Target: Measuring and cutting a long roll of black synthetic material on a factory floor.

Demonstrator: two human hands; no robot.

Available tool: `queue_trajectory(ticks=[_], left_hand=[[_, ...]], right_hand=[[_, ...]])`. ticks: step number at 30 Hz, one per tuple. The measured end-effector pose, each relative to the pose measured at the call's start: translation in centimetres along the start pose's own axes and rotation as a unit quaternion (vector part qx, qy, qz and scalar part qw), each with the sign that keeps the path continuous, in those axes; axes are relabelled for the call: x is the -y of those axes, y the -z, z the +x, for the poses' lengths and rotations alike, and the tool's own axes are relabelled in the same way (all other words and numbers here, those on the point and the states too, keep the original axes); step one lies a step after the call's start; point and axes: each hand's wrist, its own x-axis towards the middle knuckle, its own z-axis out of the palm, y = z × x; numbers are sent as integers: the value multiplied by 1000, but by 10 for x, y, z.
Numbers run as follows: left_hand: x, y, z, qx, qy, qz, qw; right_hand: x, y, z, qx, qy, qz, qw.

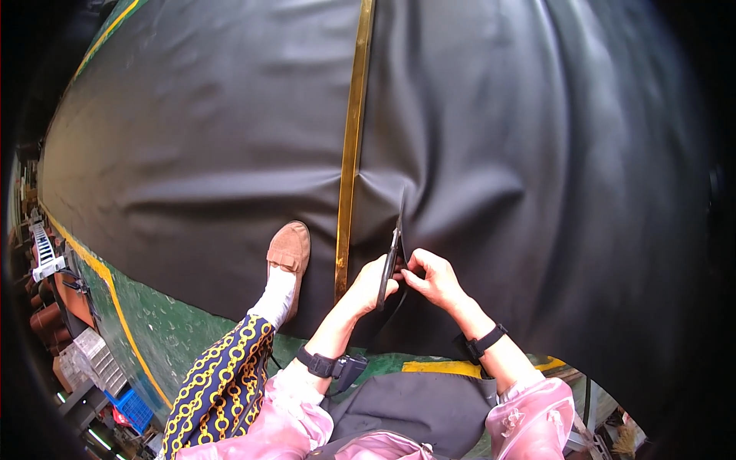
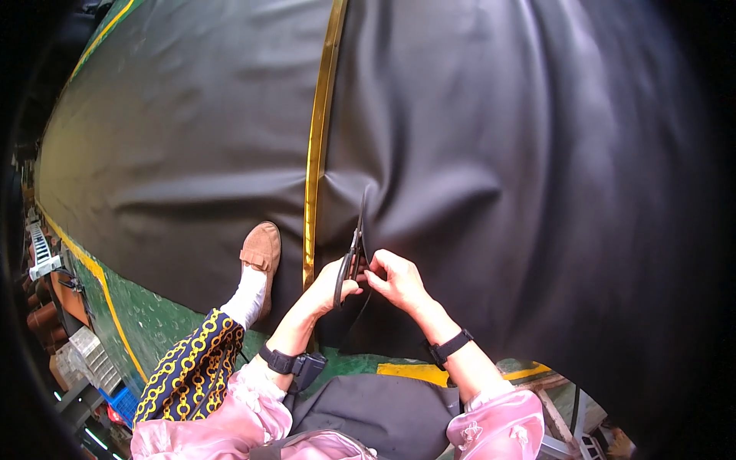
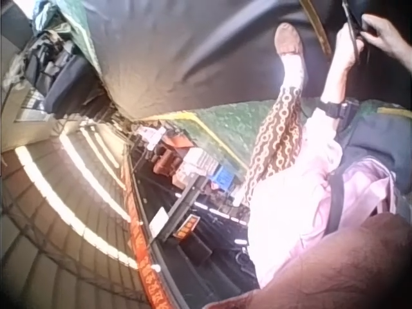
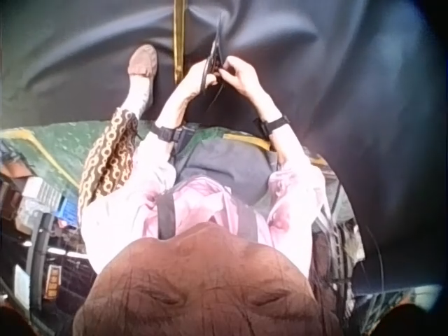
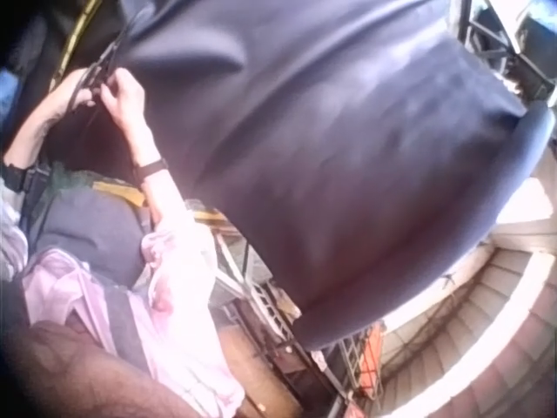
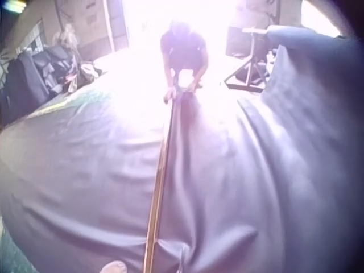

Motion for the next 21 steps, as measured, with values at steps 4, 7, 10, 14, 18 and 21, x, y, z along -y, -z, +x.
queue_trajectory(ticks=[4, 7, 10, 14, 18, 21], left_hand=[[-28, 0, 5, 18, 22, 83, 996], [-46, -6, 6, -2, 21, 36, 999], [-56, -7, 17, -9, 7, 47, 999], [-66, -3, 44, -23, 21, 63, 998], [-74, 3, 62, -30, 11, 93, 995], [-86, 4, 67, -39, 12, 130, 991]], right_hand=[[-3, -6, -6, -23, 27, 7, 999], [4, -4, -12, -20, 35, 32, 999], [9, 1, -13, -13, 27, -2, 1000], [4, -1, -19, -20, 34, 21, 999], [5, -2, -21, -24, 37, 33, 998], [4, -5, -22, -16, 24, 42, 999]])
